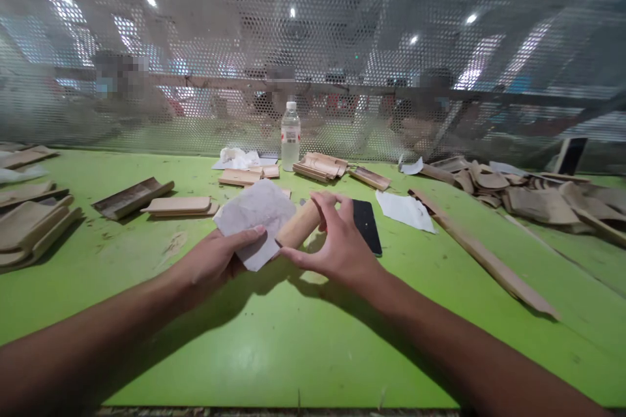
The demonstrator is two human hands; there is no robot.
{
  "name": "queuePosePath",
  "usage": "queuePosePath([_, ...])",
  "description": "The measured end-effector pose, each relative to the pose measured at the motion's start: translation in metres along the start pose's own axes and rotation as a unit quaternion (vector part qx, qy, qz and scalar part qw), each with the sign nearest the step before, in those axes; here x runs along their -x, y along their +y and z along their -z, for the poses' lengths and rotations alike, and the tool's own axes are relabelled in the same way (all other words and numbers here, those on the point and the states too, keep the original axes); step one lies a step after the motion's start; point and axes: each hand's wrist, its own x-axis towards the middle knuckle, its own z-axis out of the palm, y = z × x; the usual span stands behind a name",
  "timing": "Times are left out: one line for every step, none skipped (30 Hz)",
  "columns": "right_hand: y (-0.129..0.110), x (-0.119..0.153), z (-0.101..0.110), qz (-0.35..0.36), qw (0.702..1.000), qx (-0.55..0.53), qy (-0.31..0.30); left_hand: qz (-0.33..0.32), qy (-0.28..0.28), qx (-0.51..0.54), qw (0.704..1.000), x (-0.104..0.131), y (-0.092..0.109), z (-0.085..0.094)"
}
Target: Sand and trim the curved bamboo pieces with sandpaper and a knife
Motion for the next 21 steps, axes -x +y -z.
queuePosePath([0.0,0.0,-0.001,0.023,0.999,0.023,0.017,-0.003,-0.007,-0.001,1.0,-0.001,-0.002,0.001])
queuePosePath([-0.001,-0.001,-0.002,0.043,0.998,0.044,0.023,-0.008,-0.014,-0.004,1.0,-0.003,-0.005,0.003])
queuePosePath([-0.002,0.0,-0.003,0.057,0.996,0.062,0.02,-0.012,-0.019,-0.011,1.0,-0.004,-0.007,0.005])
queuePosePath([-0.003,0.0,-0.004,0.066,0.995,0.076,0.013,-0.016,-0.022,-0.017,0.999,-0.006,-0.009,0.006])
queuePosePath([-0.004,0.0,-0.004,0.07,0.994,0.086,0.008,-0.021,-0.023,-0.02,0.999,-0.007,-0.011,0.007])
queuePosePath([-0.005,0.0,-0.005,0.07,0.993,0.091,0.01,-0.026,-0.021,-0.017,0.999,-0.008,-0.012,0.007])
queuePosePath([-0.006,0.001,-0.005,0.069,0.993,0.094,0.015,-0.027,-0.015,-0.012,0.999,-0.009,-0.012,0.007])
queuePosePath([-0.007,0.001,-0.005,0.066,0.993,0.097,0.02,-0.025,-0.009,-0.005,1.0,-0.009,-0.012,0.006])
queuePosePath([-0.008,0.002,-0.006,0.065,0.992,0.102,0.022,-0.02,-0.002,-0.001,1.0,-0.008,-0.012,0.005])
queuePosePath([-0.008,0.002,-0.006,0.066,0.992,0.108,0.019,-0.012,0.003,0.0,1.0,-0.007,-0.011,0.004])
queuePosePath([-0.008,0.002,-0.006,0.068,0.991,0.114,0.011,-0.006,0.006,0.0,1.0,-0.007,-0.01,0.003])
queuePosePath([-0.008,0.002,-0.006,0.07,0.99,0.118,0.004,-0.005,0.007,0.002,1.0,-0.006,-0.01,0.002])
queuePosePath([-0.008,0.002,-0.006,0.07,0.99,0.123,0.002,-0.01,0.004,0.009,1.0,-0.006,-0.009,0.002])
queuePosePath([-0.008,0.001,-0.006,0.069,0.99,0.127,0.01,-0.021,0.002,0.019,1.0,-0.006,-0.008,0.002])
queuePosePath([-0.008,0.001,-0.007,0.067,0.989,0.129,0.021,-0.03,0.004,0.027,0.999,-0.006,-0.007,0.002])
queuePosePath([-0.008,0.0,-0.008,0.062,0.989,0.129,0.027,-0.03,0.007,0.03,0.999,-0.007,-0.006,0.002])
queuePosePath([-0.008,0.0,-0.008,0.061,0.99,0.128,0.024,-0.025,0.011,0.029,0.999,-0.007,-0.005,0.003])
queuePosePath([-0.009,0.0,-0.009,0.063,0.99,0.126,0.01,-0.016,0.014,0.024,0.999,-0.008,-0.004,0.004])
queuePosePath([-0.01,0.0,-0.01,0.067,0.99,0.125,-0.01,-0.007,0.015,0.018,1.0,-0.008,-0.003,0.004])
queuePosePath([-0.01,-0.001,-0.01,0.069,0.99,0.124,-0.027,-0.004,0.013,0.015,1.0,-0.008,-0.001,0.005])
queuePosePath([-0.01,-0.002,-0.01,0.069,0.989,0.126,-0.034,-0.011,0.008,0.015,1.0,-0.008,0.0,0.005])
